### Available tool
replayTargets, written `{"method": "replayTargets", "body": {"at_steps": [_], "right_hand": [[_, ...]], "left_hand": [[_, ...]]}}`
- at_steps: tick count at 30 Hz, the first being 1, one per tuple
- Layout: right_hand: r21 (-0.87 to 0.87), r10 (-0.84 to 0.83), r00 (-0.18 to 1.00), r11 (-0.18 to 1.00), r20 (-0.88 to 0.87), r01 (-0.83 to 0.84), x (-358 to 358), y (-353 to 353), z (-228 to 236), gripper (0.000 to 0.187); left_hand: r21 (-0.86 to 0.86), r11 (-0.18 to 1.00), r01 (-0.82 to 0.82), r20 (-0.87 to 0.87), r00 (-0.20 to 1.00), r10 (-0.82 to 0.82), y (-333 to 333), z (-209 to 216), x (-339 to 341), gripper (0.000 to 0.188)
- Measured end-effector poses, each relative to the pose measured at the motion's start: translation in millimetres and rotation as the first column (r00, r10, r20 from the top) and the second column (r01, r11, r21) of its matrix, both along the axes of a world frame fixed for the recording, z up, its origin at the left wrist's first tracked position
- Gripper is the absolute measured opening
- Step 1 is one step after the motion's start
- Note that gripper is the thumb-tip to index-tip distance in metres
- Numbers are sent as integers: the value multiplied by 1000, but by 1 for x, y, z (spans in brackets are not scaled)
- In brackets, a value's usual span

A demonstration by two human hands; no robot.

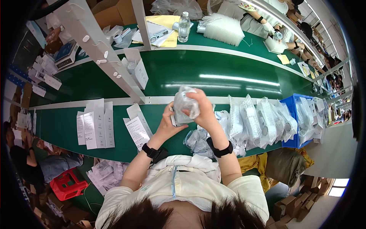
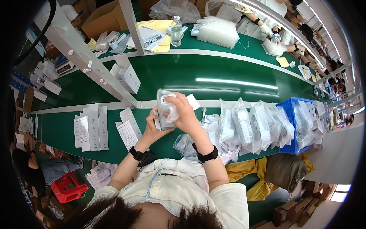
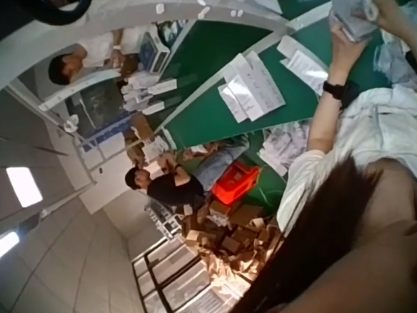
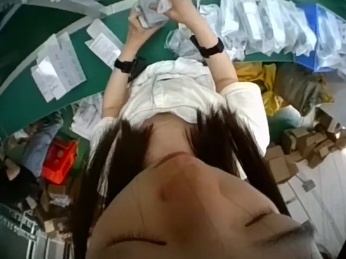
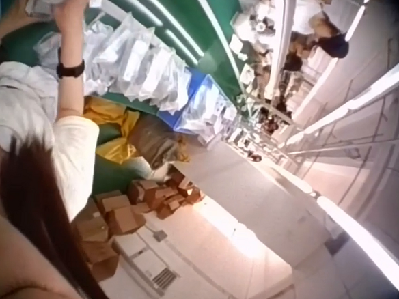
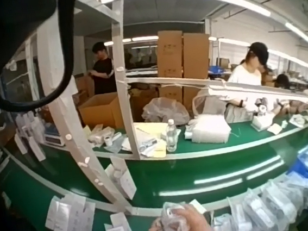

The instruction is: The person packs items by hand, picking up a box, inserting a wrapped device and a manual, and then closing the top flap. This process is repeated for several boxes on the green table.

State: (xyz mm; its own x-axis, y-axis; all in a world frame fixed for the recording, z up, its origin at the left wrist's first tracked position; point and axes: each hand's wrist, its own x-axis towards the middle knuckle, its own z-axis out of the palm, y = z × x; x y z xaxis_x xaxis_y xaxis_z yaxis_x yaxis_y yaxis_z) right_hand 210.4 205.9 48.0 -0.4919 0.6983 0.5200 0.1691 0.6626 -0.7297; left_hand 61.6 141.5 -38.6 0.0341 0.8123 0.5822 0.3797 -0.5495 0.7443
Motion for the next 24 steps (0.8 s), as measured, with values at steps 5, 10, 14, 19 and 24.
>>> {"method": "replayTargets", "body": {"at_steps": [5, 10, 14, 19, 24], "right_hand": [[330, -52, 887, 937, 459, -116, 16, -11, 42, 43], [235, -31, 827, 964, 561, -124, 29, -28, 15, 45], [-128, -147, 982, 978, 121, 163, 70, -27, -19, 38], [11, -309, 697, 918, 646, 397, 117, -11, -74, 32], [10, -199, 473, 928, 858, 373, 92, 27, -109, 40]], "left_hand": [[-221, 974, -45, 12, 999, 49, -11, -4, -13, 76], [-219, 973, -78, 0, 997, 80, -17, -11, -24, 76], [-309, 946, -92, 32, 994, 107, -27, 2, -32, 73], [-305, 941, -148, -58, 989, 136, -22, 51, -25, 59], [-360, 911, -203, -235, 964, 122, -18, 57, -23, 29]]}}
